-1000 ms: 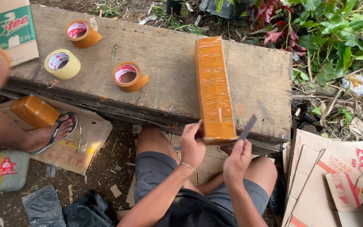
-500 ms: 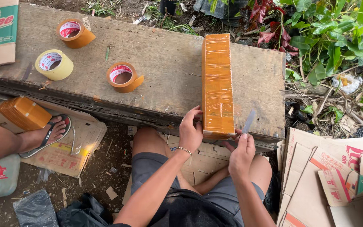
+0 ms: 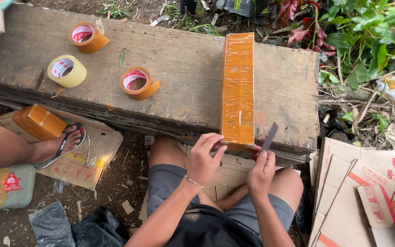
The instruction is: The person wraps a small cardboard box with brown packing tape, applying multiple strips along the length and ends. They use a utility knife to cut the tape and trim excess edges. The box is rotated and repositioned on a wooden table during the process.
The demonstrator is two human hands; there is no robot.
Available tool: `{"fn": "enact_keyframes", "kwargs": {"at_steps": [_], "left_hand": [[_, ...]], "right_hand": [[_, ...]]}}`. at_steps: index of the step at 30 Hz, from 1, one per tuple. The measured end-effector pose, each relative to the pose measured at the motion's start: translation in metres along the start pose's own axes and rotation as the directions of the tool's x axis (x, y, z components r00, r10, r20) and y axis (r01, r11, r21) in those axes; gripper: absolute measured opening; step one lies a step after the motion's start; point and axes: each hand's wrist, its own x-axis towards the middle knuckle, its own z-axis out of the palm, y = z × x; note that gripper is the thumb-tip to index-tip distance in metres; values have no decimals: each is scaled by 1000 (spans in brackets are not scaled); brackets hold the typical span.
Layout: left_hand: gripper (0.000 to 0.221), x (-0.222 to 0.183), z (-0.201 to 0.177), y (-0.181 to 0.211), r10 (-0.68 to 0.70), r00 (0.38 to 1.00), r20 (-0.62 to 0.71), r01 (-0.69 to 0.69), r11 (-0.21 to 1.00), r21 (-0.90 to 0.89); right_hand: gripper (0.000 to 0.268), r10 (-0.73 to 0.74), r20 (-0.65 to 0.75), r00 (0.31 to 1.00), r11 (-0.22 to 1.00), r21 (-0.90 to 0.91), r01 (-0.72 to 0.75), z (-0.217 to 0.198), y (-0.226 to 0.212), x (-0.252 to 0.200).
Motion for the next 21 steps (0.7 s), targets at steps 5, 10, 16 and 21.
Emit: {"fn": "enact_keyframes", "kwargs": {"at_steps": [5,10,16,21], "left_hand": [[34,-6,10,-16,-115,993,-30,115,993,-6],[26,-17,23,-30,-226,970,-86,219,972,-80],[29,-16,16,-15,-157,986,-60,164,978,126],[39,-6,-9,6,-11,1000,-26,15,983,181]], "right_hand": [[25,-66,58,996,998,20,65,1,3,15],[25,-132,-8,991,951,-283,125,7,3,13],[31,7,-19,1000,893,-451,-14,6,4,12],[28,-41,-102,994,987,-157,25,-12,-14,-15]]}}
